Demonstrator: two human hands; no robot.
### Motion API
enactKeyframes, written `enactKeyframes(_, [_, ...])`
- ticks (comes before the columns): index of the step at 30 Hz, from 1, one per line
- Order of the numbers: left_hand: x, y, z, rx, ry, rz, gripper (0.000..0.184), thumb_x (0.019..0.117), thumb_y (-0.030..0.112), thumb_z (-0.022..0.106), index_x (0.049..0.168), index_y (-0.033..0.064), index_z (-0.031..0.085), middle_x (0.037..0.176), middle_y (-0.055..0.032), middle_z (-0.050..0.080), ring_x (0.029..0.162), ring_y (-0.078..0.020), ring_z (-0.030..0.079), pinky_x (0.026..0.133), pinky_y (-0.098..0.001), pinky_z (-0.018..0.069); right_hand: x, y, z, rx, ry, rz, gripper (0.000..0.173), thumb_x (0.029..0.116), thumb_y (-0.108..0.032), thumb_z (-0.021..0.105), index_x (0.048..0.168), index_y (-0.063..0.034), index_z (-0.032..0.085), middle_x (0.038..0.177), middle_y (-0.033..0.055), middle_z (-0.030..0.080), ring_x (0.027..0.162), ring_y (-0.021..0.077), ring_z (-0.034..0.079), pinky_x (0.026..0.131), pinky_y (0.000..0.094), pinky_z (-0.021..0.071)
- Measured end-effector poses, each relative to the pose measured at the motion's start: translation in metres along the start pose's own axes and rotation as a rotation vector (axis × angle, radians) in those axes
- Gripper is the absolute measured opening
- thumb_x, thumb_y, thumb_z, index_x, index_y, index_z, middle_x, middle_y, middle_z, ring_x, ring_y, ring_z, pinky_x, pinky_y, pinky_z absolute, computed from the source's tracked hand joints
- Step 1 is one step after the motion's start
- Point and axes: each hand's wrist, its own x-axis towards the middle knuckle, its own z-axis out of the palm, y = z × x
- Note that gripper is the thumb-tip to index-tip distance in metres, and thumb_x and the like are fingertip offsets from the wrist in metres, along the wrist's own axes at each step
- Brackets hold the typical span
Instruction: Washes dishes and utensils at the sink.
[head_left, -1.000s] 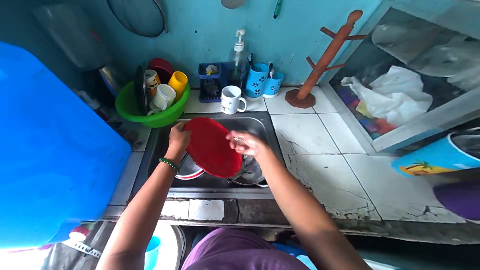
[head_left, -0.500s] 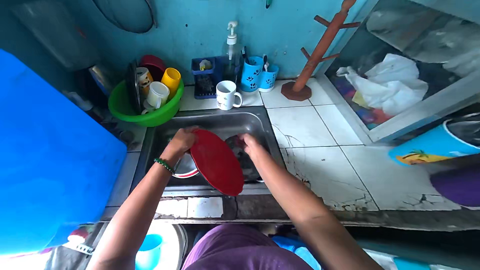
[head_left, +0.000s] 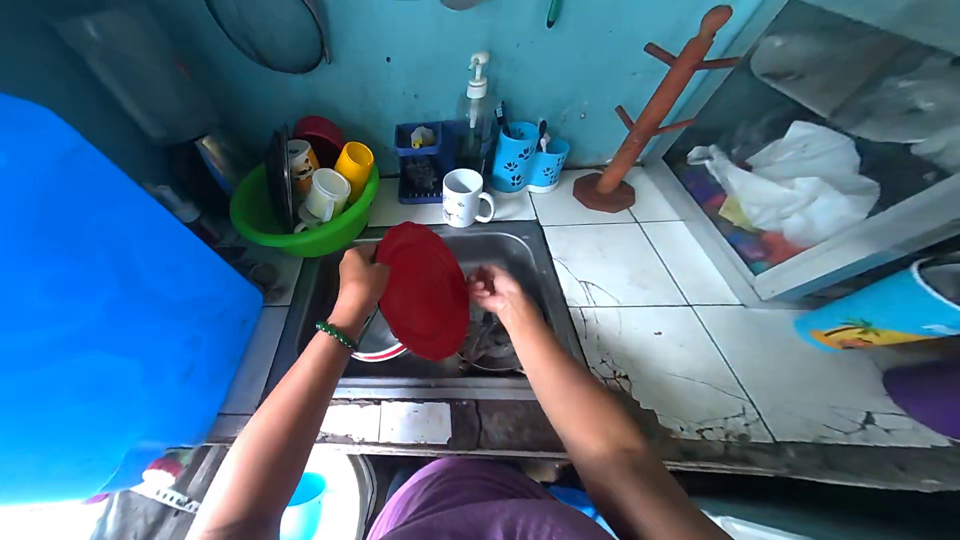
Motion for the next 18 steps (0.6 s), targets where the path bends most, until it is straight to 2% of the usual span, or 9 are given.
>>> enactKeyframes(2, [0.002,-0.003,0.015,-0.109,-0.019,0.036,0.032,0.0959,0.001,0.063,0.127,0.0017,0.066,0.118,-0.0207,0.069,0.102,-0.0332,0.068,0.088,-0.0545,0.0549,-0.033,-0.034,0.030,-0.303,-0.300,-0.063,0.036,0.1107,-0.027,0.027,0.088,-0.0141,0.052,0.060,-0.0072,0.051,0.042,-0.0020,0.036,0.038,0.0129,0.0286])
enactKeyframes(4, [-0.006,0.004,0.030,-0.119,-0.078,0.146,0.035,0.0985,0.002,0.060,0.133,0.0050,0.064,0.122,-0.0183,0.069,0.102,-0.0302,0.068,0.087,-0.0506,0.0555,-0.070,-0.068,0.064,-0.633,-0.452,-0.199,0.041,0.1117,-0.028,0.027,0.086,-0.0129,0.055,0.060,-0.0072,0.053,0.042,-0.0006,0.037,0.038,0.0151,0.0290])
enactKeyframes(5, [-0.010,0.010,0.037,-0.081,-0.096,0.240,0.033,0.0994,0.003,0.060,0.132,0.0041,0.065,0.120,-0.0187,0.069,0.101,-0.0305,0.069,0.087,-0.0501,0.0558,-0.088,-0.081,0.081,-0.775,-0.471,-0.266,0.044,0.1118,-0.029,0.029,0.083,-0.0118,0.058,0.060,-0.0062,0.055,0.042,0.0006,0.039,0.039,0.0164,0.0302])
enactKeyframes(8, [-0.016,0.024,0.063,0.012,-0.099,0.672,0.020,0.0976,-0.001,0.062,0.115,-0.0039,0.072,0.104,-0.0205,0.073,0.089,-0.0271,0.072,0.084,-0.0440,0.0577,-0.135,-0.107,0.113,-1.118,-0.433,-0.405,0.044,0.1111,-0.024,0.038,0.076,-0.0082,0.060,0.057,-0.0030,0.058,0.040,0.0018,0.044,0.038,0.0170,0.0330])
enactKeyframes(11, [-0.016,0.031,0.077,0.005,-0.129,1.016,0.028,0.0931,-0.010,0.059,0.117,-0.0057,0.073,0.106,-0.0199,0.075,0.096,-0.0256,0.074,0.093,-0.0382,0.0574,-0.162,-0.117,0.120,-1.378,-0.354,-0.440,0.040,0.1109,-0.021,0.042,0.079,-0.0049,0.061,0.061,0.0003,0.061,0.043,0.0056,0.052,0.041,0.0195,0.0421])
enactKeyframes(13, [-0.015,0.031,0.079,-0.011,-0.130,1.087,0.028,0.0924,-0.011,0.059,0.116,-0.0076,0.073,0.108,-0.0207,0.075,0.100,-0.0256,0.074,0.096,-0.0362,0.0563,-0.172,-0.123,0.110,-1.529,-0.324,-0.476,0.037,0.1108,-0.019,0.043,0.084,-0.0018,0.062,0.065,0.0029,0.062,0.047,0.0078,0.058,0.047,0.0224,0.0503])
enactKeyframes(15, [-0.013,0.030,0.074,-0.009,-0.137,1.055,0.028,0.0942,-0.011,0.058,0.118,-0.0070,0.072,0.112,-0.0203,0.074,0.103,-0.0240,0.073,0.098,-0.0350,0.0556,-0.177,-0.134,0.090,-1.713,-0.361,-0.582,0.032,0.1077,-0.018,0.051,0.088,0.0002,0.069,0.072,0.0054,0.065,0.058,0.0095,0.062,0.059,0.0275,0.0556])
enactKeyframes(17, [-0.005,0.026,0.070,-0.023,-0.131,1.018,0.028,0.0948,-0.009,0.057,0.119,-0.0060,0.072,0.110,-0.0199,0.074,0.101,-0.0227,0.073,0.096,-0.0346,0.0558,-0.179,-0.144,0.064,-1.864,-0.429,-0.735,0.025,0.1005,-0.023,0.064,0.095,-0.0011,0.075,0.077,0.0075,0.067,0.067,0.0141,0.062,0.066,0.0360,0.0523])
enactKeyframes(18, [0.000,0.024,0.070,-0.037,-0.123,1.002,0.028,0.0952,-0.008,0.058,0.119,-0.0057,0.072,0.110,-0.0196,0.075,0.101,-0.0220,0.073,0.096,-0.0344,0.0557,-0.178,-0.147,0.054,-1.925,-0.431,-0.777,0.025,0.0959,-0.025,0.071,0.101,-0.0014,0.076,0.084,0.0110,0.070,0.077,0.0203,0.065,0.073,0.0433,0.0530])
